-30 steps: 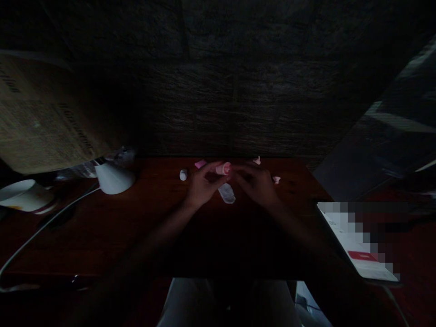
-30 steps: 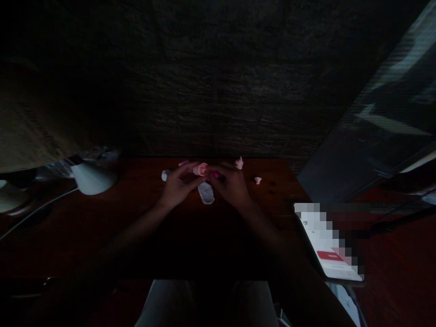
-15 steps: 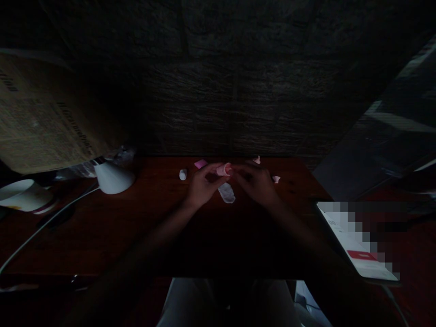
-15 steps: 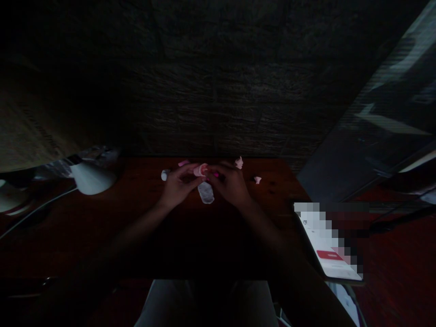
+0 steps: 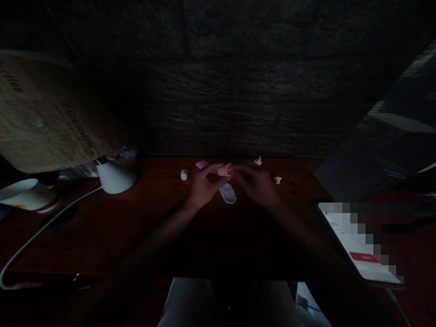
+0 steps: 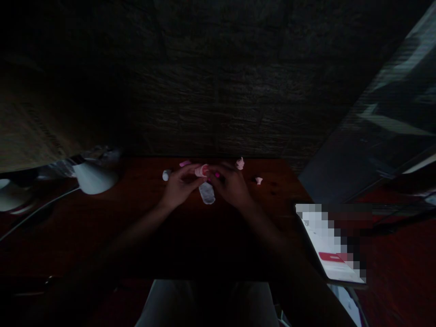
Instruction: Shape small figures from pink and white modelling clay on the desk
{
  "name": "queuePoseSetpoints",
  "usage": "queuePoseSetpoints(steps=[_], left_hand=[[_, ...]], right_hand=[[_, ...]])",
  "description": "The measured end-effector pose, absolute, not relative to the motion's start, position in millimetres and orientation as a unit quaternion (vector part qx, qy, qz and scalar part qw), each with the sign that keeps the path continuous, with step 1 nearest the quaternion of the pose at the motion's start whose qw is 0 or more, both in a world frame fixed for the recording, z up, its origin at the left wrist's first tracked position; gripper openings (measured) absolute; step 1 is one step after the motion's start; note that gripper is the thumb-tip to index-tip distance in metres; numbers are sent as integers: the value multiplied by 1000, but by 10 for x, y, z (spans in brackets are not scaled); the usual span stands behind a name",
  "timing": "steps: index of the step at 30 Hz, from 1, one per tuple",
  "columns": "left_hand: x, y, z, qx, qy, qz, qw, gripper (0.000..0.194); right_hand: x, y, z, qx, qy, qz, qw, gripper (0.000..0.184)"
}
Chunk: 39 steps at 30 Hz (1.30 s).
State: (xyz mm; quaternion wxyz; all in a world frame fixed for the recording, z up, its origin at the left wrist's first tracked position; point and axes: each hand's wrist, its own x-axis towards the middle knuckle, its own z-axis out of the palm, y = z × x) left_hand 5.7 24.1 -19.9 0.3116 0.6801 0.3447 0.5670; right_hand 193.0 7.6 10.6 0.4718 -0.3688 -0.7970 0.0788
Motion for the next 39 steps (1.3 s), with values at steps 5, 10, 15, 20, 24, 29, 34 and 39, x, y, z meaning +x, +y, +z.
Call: queuePoseSetpoints(steps=[5, 10, 15, 20, 24, 29, 34, 39], left_hand=[[70, 242, -227, 672, 341, 565, 336, 38], [88, 240, -256, 673, 340, 541, 372, 39], [91, 246, -245, 662, 332, 541, 397, 39], [77, 244, -197, 657, 310, 527, 440, 37], [56, 241, -177, 656, 308, 502, 472, 36], [36, 234, -150, 650, 309, 461, 519, 32], [33, 232, -146, 665, 313, 432, 523, 29], [19, 227, -153, 662, 329, 427, 521, 31]], right_hand=[[1974, 97, 105, -351, -814, 73, 457, 17], [2003, 114, 102, -358, -822, 68, 437, 15], [2011, 118, 105, -360, -824, 81, 429, 17], [2068, 115, 151, -334, -836, 119, 420, 18], [2119, 106, 210, -311, -842, 177, 404, 19], [2156, 125, 209, -314, -845, 179, 394, 15], [2103, 119, 172, -315, -851, 186, 377, 15], [2258, 157, 238, -346, -830, 210, 384, 21]])
